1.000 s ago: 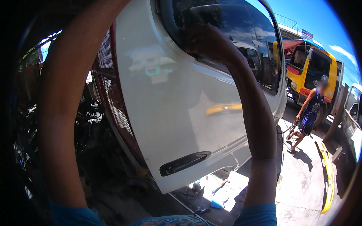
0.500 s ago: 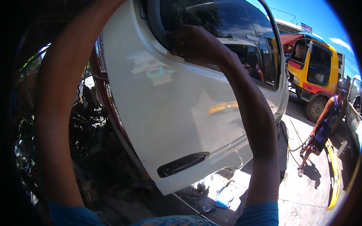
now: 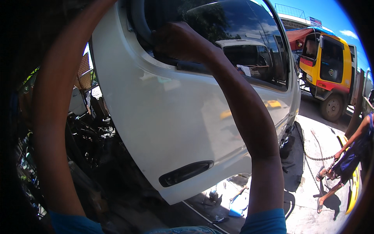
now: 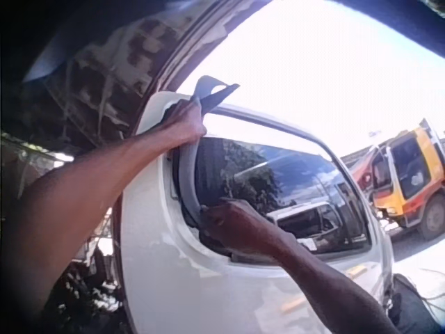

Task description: The person removes a black rubber weatherstrip from a white car door, peels off the backing tape, and presses the weatherstrip into place along the door's window frame. The person repeats this process for a second piece of trim.

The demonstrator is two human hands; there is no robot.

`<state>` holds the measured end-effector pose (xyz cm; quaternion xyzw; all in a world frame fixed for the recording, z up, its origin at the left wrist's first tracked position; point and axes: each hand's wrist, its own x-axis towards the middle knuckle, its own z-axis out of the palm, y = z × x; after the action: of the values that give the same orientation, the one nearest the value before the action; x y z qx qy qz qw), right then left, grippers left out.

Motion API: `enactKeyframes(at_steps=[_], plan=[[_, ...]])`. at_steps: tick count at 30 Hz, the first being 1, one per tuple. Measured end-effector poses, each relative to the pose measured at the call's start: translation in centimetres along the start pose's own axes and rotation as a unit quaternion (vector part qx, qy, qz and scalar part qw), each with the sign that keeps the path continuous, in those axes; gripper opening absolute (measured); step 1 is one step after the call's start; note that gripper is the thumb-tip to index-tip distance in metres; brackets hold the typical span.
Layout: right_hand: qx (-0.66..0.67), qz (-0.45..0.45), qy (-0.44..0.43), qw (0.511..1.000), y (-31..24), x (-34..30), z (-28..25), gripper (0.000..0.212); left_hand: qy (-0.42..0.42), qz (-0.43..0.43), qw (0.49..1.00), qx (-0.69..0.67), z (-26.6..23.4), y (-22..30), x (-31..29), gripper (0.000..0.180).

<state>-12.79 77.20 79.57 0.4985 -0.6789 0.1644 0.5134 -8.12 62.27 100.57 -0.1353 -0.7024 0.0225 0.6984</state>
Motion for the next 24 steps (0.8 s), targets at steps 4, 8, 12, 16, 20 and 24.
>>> enactKeyframes(at_steps=[4, 8, 12, 16, 20, 24], plan=[[-0.007, -0.03, 0.031, 0.999, 1.3, -0.5, -0.2, 0.031, -0.008, 0.016, 1.0, 0.004, -0.5, 0.2, -0.1, 0.067], [0.083, 0.076, 0.04, 0.993, 0.2, -1.4, -0.2, 0.029, -0.014, 0.014, 0.999, 0.031, -0.3, -1.1, -0.1, 0.068], [0.102, 0.045, 0.029, 0.993, 0.6, -2.5, 0.0, 0.028, -0.026, 0.011, 0.999, 0.036, -0.6, -0.6, -1.6, 0.072], [0.149, 0.056, 0.034, 0.987, -0.1, -2.9, 0.3, 0.031, -0.048, 0.014, 0.996, 0.068, -1.1, -0.7, -2.1, 0.078], [0.161, 0.086, -0.04, 0.982, 0.6, -3.5, -1.2, 0.037, -0.08, 0.004, 0.996, 0.046, -2.3, 0.1, -3.3, 0.084], [0.205, 0.123, -0.091, 0.967, 1.3, -3.8, -1.2, 0.038, -0.149, -0.008, 0.988, 0.028, -3.8, 1.1, -4.4, 0.089]])
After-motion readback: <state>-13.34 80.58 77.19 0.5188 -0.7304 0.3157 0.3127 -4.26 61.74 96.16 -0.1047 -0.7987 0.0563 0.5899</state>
